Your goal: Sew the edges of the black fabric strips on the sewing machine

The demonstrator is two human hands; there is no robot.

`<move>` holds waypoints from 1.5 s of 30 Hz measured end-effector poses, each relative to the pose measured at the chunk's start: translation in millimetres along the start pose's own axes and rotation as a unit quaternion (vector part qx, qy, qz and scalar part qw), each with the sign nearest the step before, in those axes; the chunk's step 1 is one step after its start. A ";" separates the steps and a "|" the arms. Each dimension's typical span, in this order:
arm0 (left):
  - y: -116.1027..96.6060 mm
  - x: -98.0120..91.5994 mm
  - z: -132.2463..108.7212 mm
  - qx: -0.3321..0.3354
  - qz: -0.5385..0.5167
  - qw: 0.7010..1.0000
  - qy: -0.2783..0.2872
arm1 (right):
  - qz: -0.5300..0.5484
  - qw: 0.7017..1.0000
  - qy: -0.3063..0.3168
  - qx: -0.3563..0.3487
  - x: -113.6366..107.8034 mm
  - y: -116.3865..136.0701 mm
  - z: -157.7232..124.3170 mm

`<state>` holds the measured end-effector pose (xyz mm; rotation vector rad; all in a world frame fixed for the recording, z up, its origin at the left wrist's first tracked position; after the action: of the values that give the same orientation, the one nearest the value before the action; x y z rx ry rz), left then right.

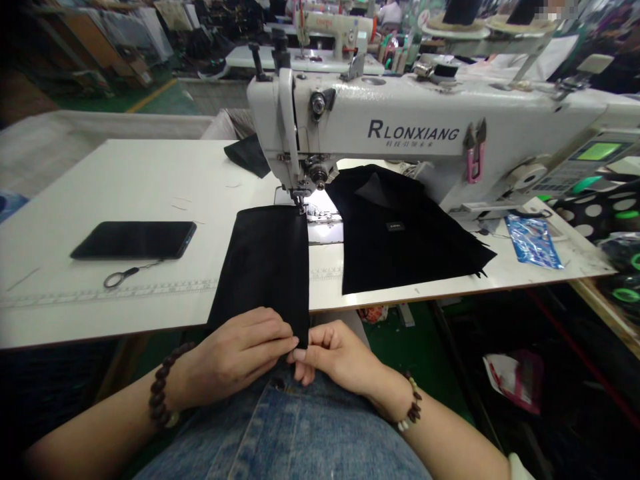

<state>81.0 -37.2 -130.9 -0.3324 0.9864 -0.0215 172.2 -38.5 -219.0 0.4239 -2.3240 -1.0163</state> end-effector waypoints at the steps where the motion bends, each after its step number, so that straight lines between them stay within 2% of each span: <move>1: 0.0 0.1 0.4 0.000 0.005 1.000 0.006 | -0.003 1.000 0.003 -0.004 0.3 1.1 -0.1; 4: -1.8 0.7 1.5 0.011 0.027 0.999 0.024 | -0.013 1.000 0.012 -0.016 1.2 4.3 0.1; 7: -4.6 -1.5 1.9 0.028 0.044 0.999 0.010 | -0.039 0.999 0.024 -0.013 3.2 6.8 -2.4; 9: -5.1 -3.5 1.3 0.029 0.045 0.999 -0.009 | -0.121 0.992 -0.015 -0.034 0.1 11.8 -8.4; 10: -5.0 -4.2 0.9 0.027 0.044 0.999 -0.016 | -0.185 0.978 -0.066 -0.071 -4.2 18.2 -13.8; 11: -4.9 -4.7 0.5 0.024 0.042 0.999 -0.021 | -0.256 0.950 -0.129 -0.127 -8.0 27.4 -21.7; 12: -4.8 -5.1 0.1 0.022 0.041 0.999 -0.024 | -0.324 0.906 -0.191 -0.195 -9.4 37.5 -31.7; 14: -4.8 -5.9 -0.3 0.020 0.038 0.999 -0.028 | -0.434 0.797 -0.264 -0.327 -1.7 52.2 -52.1; 15: -5.1 -6.3 -0.2 0.021 0.037 0.999 -0.029 | -0.477 0.748 -0.269 -0.374 5.3 55.1 -58.7; 17: -5.8 -8.0 0.5 0.023 0.037 0.999 -0.030 | -0.547 0.675 -0.251 -0.427 18.9 56.9 -64.4; 19: -6.2 -11.1 1.6 0.018 0.036 0.999 -0.033 | -0.588 0.627 -0.240 -0.452 28.9 60.5 -66.6; 20: -6.1 -13.3 2.1 0.012 0.035 0.999 -0.036 | -0.600 0.613 -0.234 -0.457 32.9 63.3 -67.2; 26: -4.3 -22.4 4.1 -0.024 0.027 0.999 -0.038 | -0.652 0.565 -0.203 -0.464 47.4 73.4 -68.2; 30: 3.0 -11.5 2.4 -0.030 0.011 0.999 0.005 | -0.659 0.560 -0.209 -0.456 42.2 67.4 -57.7; 35: 24.4 4.9 -0.7 -0.049 0.015 0.998 0.035 | -0.670 0.566 -0.214 -0.431 31.7 68.8 -38.7; 39: 41.4 7.2 2.0 -0.047 0.039 0.997 0.039 | -0.688 0.558 -0.212 -0.413 23.4 74.8 -21.6; 45: 69.1 9.7 5.0 -0.046 0.064 0.994 0.081 | -0.736 0.520 -0.195 -0.388 12.0 85.4 7.3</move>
<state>81.4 28.0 -156.0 -0.3550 1.1707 0.1142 153.0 16.3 -154.9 2.0092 -0.9045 -2.8818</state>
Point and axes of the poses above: each hand's wrist, its own z-axis towards the middle knuckle, its own x-axis out of the palm, y = z × x, the point moved 7 cm from there along z, towards the middle knuckle, and after that the axes turned 12 degrees about x, right-handed, at the moved point
